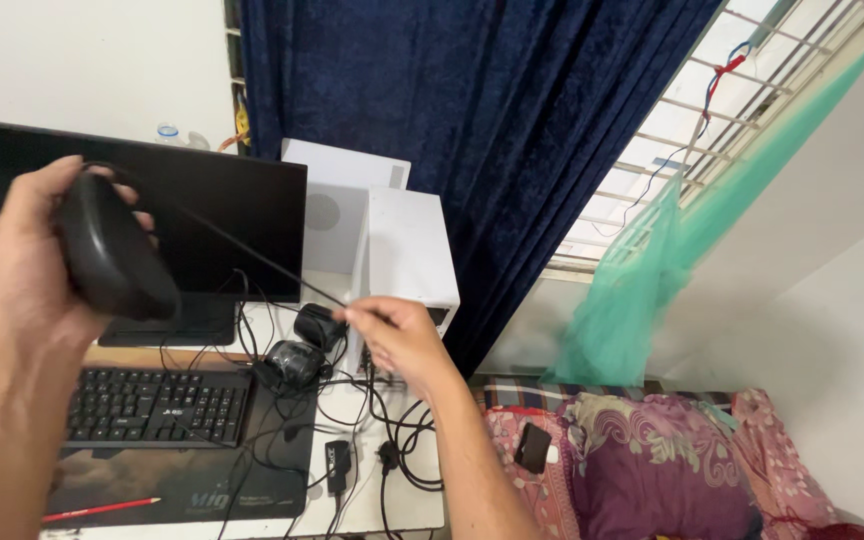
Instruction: The person takes a keyboard out of a bag, places it on a desk, and positions a monitor. They then plug USB and other cables into the back of a desktop tower, handle a mouse and its USB dongle, and arrange a pair of speakers on the desk.
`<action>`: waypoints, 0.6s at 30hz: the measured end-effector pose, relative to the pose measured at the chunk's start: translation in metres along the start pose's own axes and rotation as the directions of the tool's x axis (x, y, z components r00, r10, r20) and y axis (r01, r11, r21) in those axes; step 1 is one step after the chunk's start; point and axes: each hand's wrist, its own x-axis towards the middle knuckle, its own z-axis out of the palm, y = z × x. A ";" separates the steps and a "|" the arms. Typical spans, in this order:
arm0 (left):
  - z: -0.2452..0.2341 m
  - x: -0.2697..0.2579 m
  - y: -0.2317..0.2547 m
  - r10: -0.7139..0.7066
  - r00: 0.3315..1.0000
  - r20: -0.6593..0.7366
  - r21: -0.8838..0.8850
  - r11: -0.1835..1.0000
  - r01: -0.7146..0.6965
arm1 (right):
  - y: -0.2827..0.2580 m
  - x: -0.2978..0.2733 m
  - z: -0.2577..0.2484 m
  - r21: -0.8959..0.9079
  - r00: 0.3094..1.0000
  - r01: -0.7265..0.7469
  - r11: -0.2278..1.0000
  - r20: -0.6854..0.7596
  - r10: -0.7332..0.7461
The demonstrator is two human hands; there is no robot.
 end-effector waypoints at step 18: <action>0.044 -0.050 -0.061 -0.438 0.840 0.320 0.481 0.839 0.255 | 0.001 0.020 0.039 0.076 0.979 0.194 0.978 -0.083 -0.187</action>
